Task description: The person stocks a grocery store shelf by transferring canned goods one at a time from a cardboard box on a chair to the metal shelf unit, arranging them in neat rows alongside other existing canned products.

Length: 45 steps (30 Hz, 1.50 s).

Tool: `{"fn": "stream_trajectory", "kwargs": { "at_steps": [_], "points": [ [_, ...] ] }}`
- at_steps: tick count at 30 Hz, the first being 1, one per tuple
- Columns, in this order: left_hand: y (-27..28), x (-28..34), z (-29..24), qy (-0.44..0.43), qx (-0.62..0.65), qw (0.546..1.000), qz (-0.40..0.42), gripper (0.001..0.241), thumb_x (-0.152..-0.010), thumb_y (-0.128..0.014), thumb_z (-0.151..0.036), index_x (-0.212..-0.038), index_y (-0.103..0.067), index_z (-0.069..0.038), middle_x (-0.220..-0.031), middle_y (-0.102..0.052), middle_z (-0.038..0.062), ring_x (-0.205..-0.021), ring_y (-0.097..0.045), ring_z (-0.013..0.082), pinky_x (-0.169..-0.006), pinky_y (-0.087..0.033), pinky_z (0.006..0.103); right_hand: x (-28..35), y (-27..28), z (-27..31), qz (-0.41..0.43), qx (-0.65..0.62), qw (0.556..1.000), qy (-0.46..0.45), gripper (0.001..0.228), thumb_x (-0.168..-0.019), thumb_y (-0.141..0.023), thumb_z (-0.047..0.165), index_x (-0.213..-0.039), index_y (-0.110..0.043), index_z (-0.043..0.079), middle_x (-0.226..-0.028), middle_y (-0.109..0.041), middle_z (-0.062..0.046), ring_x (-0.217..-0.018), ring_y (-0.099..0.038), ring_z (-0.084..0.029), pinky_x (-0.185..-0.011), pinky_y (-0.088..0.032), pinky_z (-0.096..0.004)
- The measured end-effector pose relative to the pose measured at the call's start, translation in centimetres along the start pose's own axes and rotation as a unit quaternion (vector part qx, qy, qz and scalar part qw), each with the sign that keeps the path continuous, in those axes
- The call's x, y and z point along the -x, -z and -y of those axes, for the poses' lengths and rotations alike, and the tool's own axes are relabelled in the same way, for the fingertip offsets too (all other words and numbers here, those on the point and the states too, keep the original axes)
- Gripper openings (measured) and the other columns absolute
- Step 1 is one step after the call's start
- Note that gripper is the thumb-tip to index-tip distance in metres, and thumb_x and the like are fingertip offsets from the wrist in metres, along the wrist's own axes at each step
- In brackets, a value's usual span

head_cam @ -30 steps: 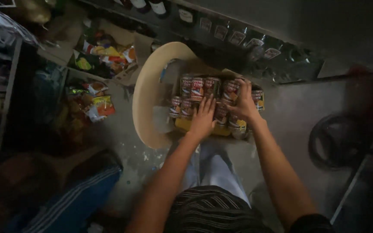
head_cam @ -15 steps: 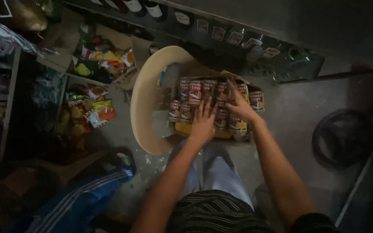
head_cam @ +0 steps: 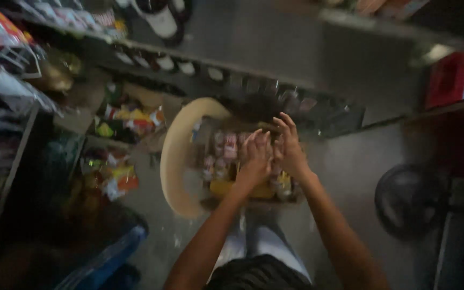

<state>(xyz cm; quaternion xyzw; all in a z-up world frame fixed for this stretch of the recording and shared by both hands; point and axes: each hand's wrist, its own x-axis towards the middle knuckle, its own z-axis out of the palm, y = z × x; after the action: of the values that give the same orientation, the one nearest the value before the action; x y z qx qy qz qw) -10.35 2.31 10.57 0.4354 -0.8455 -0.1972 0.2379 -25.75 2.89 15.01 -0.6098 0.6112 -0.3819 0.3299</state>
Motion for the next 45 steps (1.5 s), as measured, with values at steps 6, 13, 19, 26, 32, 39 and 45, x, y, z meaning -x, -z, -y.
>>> {"fn": "stream_trajectory", "kwargs": {
  "at_steps": [6, 13, 19, 26, 32, 39, 45],
  "points": [
    [14.8, -13.9, -11.4, -0.133, 0.124, 0.978, -0.103, 0.079, -0.083, -0.079, -0.031, -0.146, -0.04, -0.004, -0.15, -0.032, 0.021, -0.135, -0.032, 0.0448, -0.106, -0.038, 0.0601, -5.6, 10.6, 11.8, -0.148, 0.134, 0.951, 0.238, 0.042, -0.107, -0.058, -0.001, -0.146, -0.046, 0.011, -0.156, -0.036, -0.013, -0.147, -0.04, -0.035, -0.116, -0.044, -0.046],
    [25.7, -24.2, -23.2, -0.267, 0.154, 0.916, -0.257, 0.053, -0.096, -0.068, -0.007, -0.145, -0.049, -0.005, -0.152, -0.034, 0.019, -0.142, -0.036, 0.0428, -0.113, -0.044, 0.053, -9.5, 25.2, 28.4, -0.24, 0.11, 0.892, 0.368, 0.043, -0.091, -0.056, -0.002, -0.134, -0.054, 0.004, -0.148, -0.042, -0.023, -0.141, -0.042, -0.044, -0.11, -0.042, -0.05],
    [29.5, -37.9, -28.2, -0.322, 0.139, 0.879, -0.324, 0.053, -0.081, -0.067, 0.003, -0.132, -0.058, -0.009, -0.136, -0.055, 0.016, -0.126, -0.051, 0.0408, -0.11, -0.045, 0.0482, -17.5, 35.6, 31.4, -0.353, 0.18, 0.805, 0.442, 0.052, -0.085, -0.05, -0.008, -0.135, -0.054, 0.003, -0.139, -0.054, -0.023, -0.132, -0.055, -0.042, -0.117, -0.046, -0.044],
    [25.6, -51.3, -25.9, -0.203, 0.076, 0.941, -0.259, 0.05, -0.081, -0.072, -0.01, -0.127, -0.056, 0.003, -0.124, -0.061, 0.028, -0.119, -0.056, 0.0485, -0.098, -0.049, 0.0524, -33.4, 42.9, 21.4, -0.303, 0.223, 0.906, 0.192, 0.063, -0.087, -0.063, 0.02, -0.143, -0.043, -0.003, -0.133, -0.059, -0.034, -0.126, -0.056, -0.047, -0.103, -0.046, -0.048],
    [24.0, -54.6, -24.0, -0.168, -0.108, 0.96, -0.197, 0.038, -0.081, -0.067, -0.013, -0.111, -0.062, 0.01, -0.118, -0.066, 0.029, -0.113, -0.064, 0.0448, -0.099, -0.05, 0.0537, -37.6, 43.2, 20.8, -0.217, 0.227, 0.94, 0.132, 0.067, -0.09, -0.069, 0.034, -0.141, -0.045, -0.003, -0.132, -0.059, -0.032, -0.121, -0.059, -0.042, -0.1, -0.048, -0.046],
    [23.1, -54.8, -24.0, -0.148, -0.034, 0.965, -0.215, 0.073, -0.083, -0.062, -0.008, -0.141, -0.031, 0.027, -0.119, -0.065, 0.038, -0.113, -0.065, 0.0457, -0.104, -0.042, 0.0554, -40.2, 42.6, 21.0, -0.161, 0.055, 0.95, 0.262, 0.063, -0.092, -0.074, 0.019, -0.14, -0.038, 0.0, -0.12, -0.064, -0.017, -0.105, -0.059, -0.021, -0.093, -0.05, -0.04],
    [23.5, -54.2, -23.9, -0.188, -0.03, 0.949, -0.251, 0.079, -0.078, -0.063, -0.006, -0.138, -0.027, 0.03, -0.117, -0.065, 0.038, -0.117, -0.062, 0.0457, -0.109, -0.04, 0.0518, -40.8, 42.3, 21.8, -0.125, -0.007, 0.948, 0.294, 0.046, -0.099, -0.07, 0.021, -0.13, -0.045, -0.001, -0.111, -0.068, -0.012, -0.098, -0.059, -0.014, -0.084, -0.055, -0.036]
  ]
}}
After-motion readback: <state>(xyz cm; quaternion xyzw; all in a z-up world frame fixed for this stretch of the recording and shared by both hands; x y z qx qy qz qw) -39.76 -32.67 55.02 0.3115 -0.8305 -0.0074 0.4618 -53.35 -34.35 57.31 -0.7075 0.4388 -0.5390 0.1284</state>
